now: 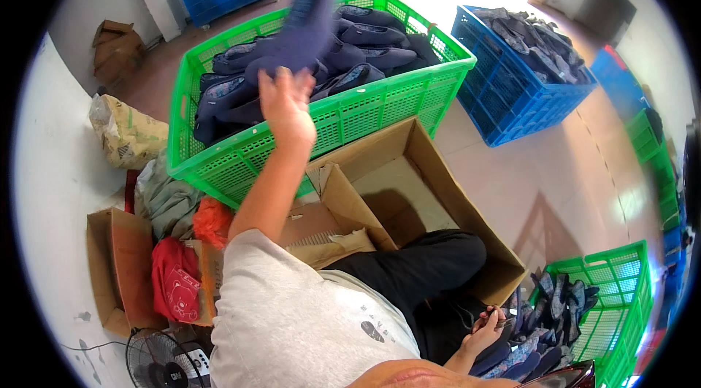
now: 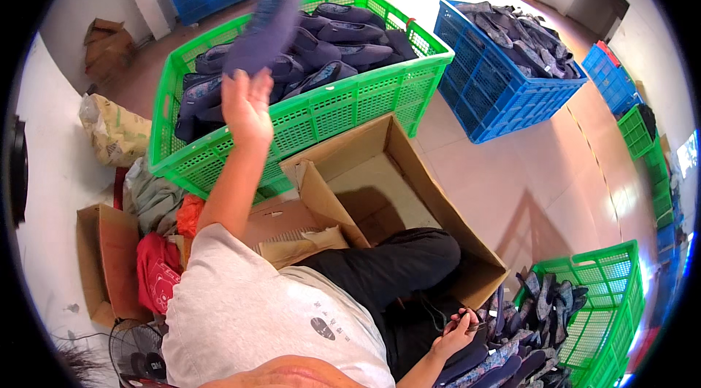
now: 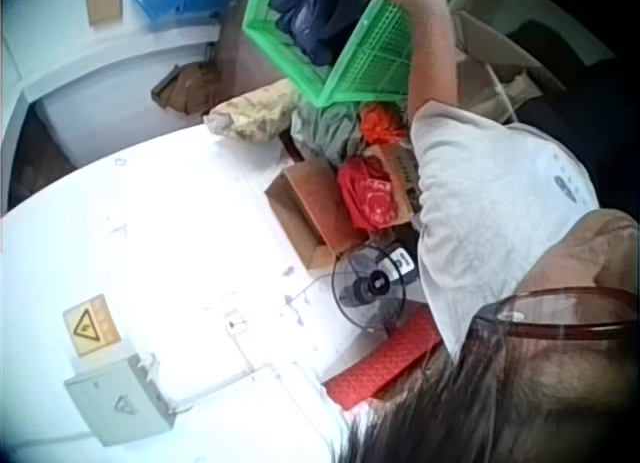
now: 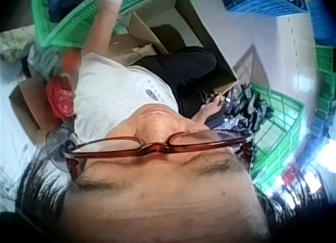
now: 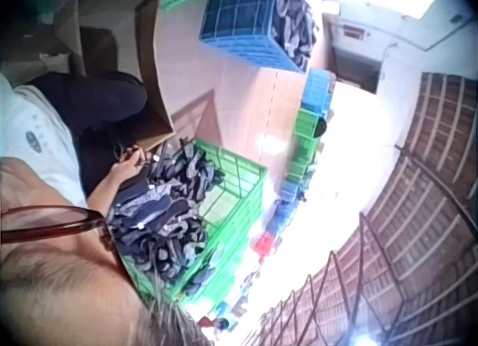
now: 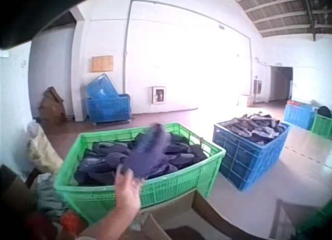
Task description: The person sits on the floor and uses small scissors to trim loose threads and fabric edges from floral-patterned slippers. They pick up slippers from a green crate, trim the edges, and place the finished items into a cardboard box.
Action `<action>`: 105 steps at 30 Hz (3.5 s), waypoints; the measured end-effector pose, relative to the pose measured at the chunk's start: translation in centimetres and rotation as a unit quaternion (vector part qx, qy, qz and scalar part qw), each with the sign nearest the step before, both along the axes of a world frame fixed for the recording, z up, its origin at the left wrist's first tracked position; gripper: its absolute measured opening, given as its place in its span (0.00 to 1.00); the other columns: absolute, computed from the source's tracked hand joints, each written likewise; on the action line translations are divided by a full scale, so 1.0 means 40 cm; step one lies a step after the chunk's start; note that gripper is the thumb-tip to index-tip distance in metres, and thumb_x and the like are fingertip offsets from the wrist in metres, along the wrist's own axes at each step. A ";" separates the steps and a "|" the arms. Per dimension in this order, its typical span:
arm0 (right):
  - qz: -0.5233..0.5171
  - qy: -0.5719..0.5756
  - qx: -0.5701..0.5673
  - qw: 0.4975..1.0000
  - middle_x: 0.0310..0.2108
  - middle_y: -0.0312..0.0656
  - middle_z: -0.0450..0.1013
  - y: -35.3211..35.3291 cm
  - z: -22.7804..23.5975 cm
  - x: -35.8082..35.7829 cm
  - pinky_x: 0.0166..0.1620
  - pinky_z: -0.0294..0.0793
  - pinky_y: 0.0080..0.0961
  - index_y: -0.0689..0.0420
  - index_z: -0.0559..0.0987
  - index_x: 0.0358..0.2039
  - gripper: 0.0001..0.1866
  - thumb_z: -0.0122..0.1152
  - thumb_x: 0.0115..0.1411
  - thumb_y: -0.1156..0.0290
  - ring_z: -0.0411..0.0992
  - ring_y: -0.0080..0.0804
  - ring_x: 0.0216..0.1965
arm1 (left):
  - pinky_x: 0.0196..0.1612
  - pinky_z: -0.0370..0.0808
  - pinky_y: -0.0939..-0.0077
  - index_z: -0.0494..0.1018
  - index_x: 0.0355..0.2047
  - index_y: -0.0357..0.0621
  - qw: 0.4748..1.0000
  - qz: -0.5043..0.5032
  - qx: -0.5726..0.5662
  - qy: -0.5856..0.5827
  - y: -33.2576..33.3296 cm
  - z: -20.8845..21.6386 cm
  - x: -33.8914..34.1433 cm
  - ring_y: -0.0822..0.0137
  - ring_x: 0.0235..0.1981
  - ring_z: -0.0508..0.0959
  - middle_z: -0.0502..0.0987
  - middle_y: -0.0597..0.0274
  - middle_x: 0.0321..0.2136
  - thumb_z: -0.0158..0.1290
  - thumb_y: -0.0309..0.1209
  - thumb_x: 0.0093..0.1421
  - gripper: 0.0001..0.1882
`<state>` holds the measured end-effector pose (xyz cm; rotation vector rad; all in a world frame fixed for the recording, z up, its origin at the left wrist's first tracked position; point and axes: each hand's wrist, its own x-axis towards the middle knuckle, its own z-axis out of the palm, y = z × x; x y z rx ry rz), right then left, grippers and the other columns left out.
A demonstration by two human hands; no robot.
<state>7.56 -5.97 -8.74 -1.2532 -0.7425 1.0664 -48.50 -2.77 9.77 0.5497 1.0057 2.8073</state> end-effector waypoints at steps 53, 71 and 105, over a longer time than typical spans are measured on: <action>-0.384 -0.160 -0.172 0.893 0.29 0.33 0.74 -0.327 -0.154 0.474 0.31 0.69 0.22 0.60 0.78 0.42 0.13 0.66 0.56 0.74 0.69 0.23 0.27 | 0.38 0.73 0.81 0.75 0.41 0.34 0.694 -0.576 -0.327 0.282 -0.013 -0.464 0.822 0.73 0.32 0.76 0.76 0.60 0.33 0.49 0.22 0.65 0.07; 0.087 -0.177 0.117 0.973 0.34 0.37 0.78 -0.060 0.076 -0.088 0.43 0.73 0.21 0.57 0.80 0.34 0.11 0.62 0.53 0.86 0.76 0.26 0.36 | 0.33 0.74 0.82 0.75 0.40 0.40 0.773 -0.537 -0.334 -0.048 0.102 -0.478 0.563 0.76 0.28 0.75 0.78 0.64 0.29 0.54 0.28 0.65 0.06; 0.236 -0.141 0.083 0.958 0.38 0.40 0.78 -0.125 -0.046 -0.207 0.47 0.72 0.21 0.60 0.79 0.34 0.09 0.62 0.55 0.87 0.75 0.26 0.42 | 0.41 0.75 0.80 0.77 0.37 0.35 0.668 -0.649 -0.309 0.190 0.046 -0.299 0.673 0.73 0.33 0.77 0.77 0.63 0.30 0.57 0.17 0.59 0.06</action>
